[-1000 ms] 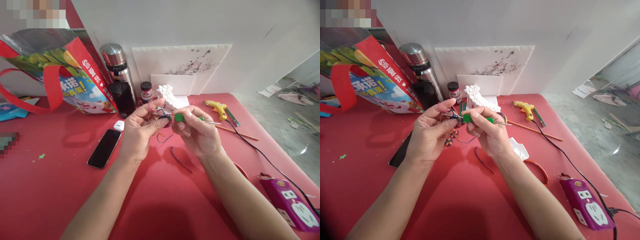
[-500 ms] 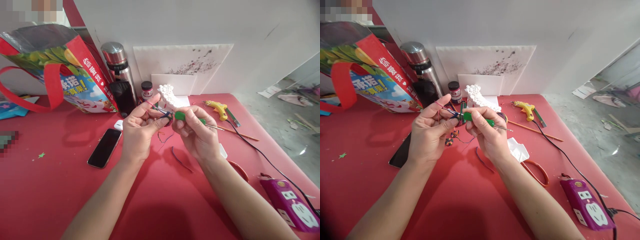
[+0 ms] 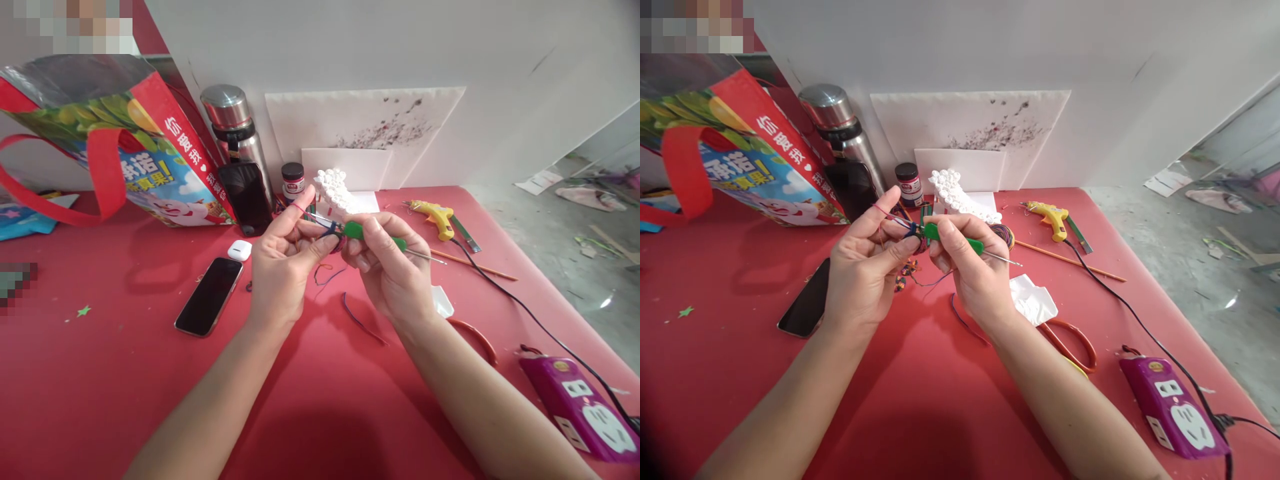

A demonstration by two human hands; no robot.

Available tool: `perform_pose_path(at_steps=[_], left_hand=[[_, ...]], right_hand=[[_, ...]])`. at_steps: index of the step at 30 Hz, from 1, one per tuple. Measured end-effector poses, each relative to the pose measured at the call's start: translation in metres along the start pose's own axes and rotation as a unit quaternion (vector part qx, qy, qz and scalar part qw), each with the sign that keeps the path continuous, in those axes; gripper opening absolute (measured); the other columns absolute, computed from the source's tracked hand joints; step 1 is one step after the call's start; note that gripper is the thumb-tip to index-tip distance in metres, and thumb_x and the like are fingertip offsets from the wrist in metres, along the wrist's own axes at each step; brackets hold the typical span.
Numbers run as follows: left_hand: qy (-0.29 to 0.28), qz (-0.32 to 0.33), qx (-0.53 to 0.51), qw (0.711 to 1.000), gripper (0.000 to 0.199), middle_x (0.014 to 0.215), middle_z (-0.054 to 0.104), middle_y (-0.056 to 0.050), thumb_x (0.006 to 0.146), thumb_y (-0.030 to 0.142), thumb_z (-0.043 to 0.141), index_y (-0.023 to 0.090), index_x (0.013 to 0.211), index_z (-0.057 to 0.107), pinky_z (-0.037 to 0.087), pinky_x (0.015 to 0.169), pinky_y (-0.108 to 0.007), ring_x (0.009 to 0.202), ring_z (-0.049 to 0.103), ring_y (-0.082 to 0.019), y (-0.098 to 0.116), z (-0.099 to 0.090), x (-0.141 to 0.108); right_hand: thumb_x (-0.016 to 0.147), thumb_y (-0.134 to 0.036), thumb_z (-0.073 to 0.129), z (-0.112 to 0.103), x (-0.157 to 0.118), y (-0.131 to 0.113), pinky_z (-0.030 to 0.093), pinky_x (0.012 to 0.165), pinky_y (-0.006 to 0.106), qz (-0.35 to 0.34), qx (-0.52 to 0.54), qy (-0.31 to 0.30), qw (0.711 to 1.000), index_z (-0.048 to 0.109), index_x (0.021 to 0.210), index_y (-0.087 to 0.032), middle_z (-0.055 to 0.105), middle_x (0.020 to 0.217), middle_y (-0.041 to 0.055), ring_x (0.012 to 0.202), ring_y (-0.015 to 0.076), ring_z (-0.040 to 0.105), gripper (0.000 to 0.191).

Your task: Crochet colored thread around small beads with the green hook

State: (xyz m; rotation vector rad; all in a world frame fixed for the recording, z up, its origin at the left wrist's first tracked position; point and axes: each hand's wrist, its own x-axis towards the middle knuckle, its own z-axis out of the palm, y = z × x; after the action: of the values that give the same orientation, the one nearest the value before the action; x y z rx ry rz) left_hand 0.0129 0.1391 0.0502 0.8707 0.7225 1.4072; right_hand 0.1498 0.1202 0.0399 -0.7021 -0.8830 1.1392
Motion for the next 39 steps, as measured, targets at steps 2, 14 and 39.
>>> perform_pose_path(at_steps=[2, 14, 39], left_hand=[[-0.001, -0.001, -0.006, 1.000, 0.053, 0.073, 0.075, 0.006, 0.068, 0.005, 0.096, 0.029, 0.114, 0.088, 0.057, 0.066, -0.020, 0.064, 0.064, -0.008, 0.0005, -0.0004, 0.0001], [-0.033, -0.012, 0.012, 0.999, 0.048, 0.078, 0.075, 0.004, 0.072, 0.010, 0.097, 0.031, 0.114, 0.089, 0.056, 0.065, -0.022, 0.066, 0.061, -0.008, 0.0058, 0.0000, 0.0004], [-0.007, 0.006, 0.049, 0.999, 0.059, 0.074, 0.077, 0.004, 0.069, 0.005, 0.094, 0.028, 0.123, 0.086, 0.060, 0.069, -0.024, 0.068, 0.066, -0.012, 0.0022, 0.0002, 0.0014]], right_hand=[[0.088, -0.043, 0.088, 0.0001, -0.0004, -0.0004, 0.042, 0.055, 0.028, 0.001, -0.001, -0.007, 1.000, 0.084, 0.087, -0.024, 0.064, 0.064, -0.0022, 0.056, 0.0100, 0.049, 0.020], [0.087, -0.039, 0.088, -0.0016, 0.0011, -0.0029, 0.038, 0.055, 0.028, 0.036, 0.030, -0.012, 0.999, 0.086, 0.088, -0.023, 0.064, 0.063, -0.0025, 0.053, 0.0083, 0.043, 0.017], [0.084, -0.046, 0.092, -0.0022, 0.0023, -0.0018, 0.042, 0.053, 0.029, 0.011, -0.030, 0.008, 0.999, 0.085, 0.088, -0.022, 0.065, 0.063, -0.0018, 0.056, 0.0106, 0.050, 0.025]])
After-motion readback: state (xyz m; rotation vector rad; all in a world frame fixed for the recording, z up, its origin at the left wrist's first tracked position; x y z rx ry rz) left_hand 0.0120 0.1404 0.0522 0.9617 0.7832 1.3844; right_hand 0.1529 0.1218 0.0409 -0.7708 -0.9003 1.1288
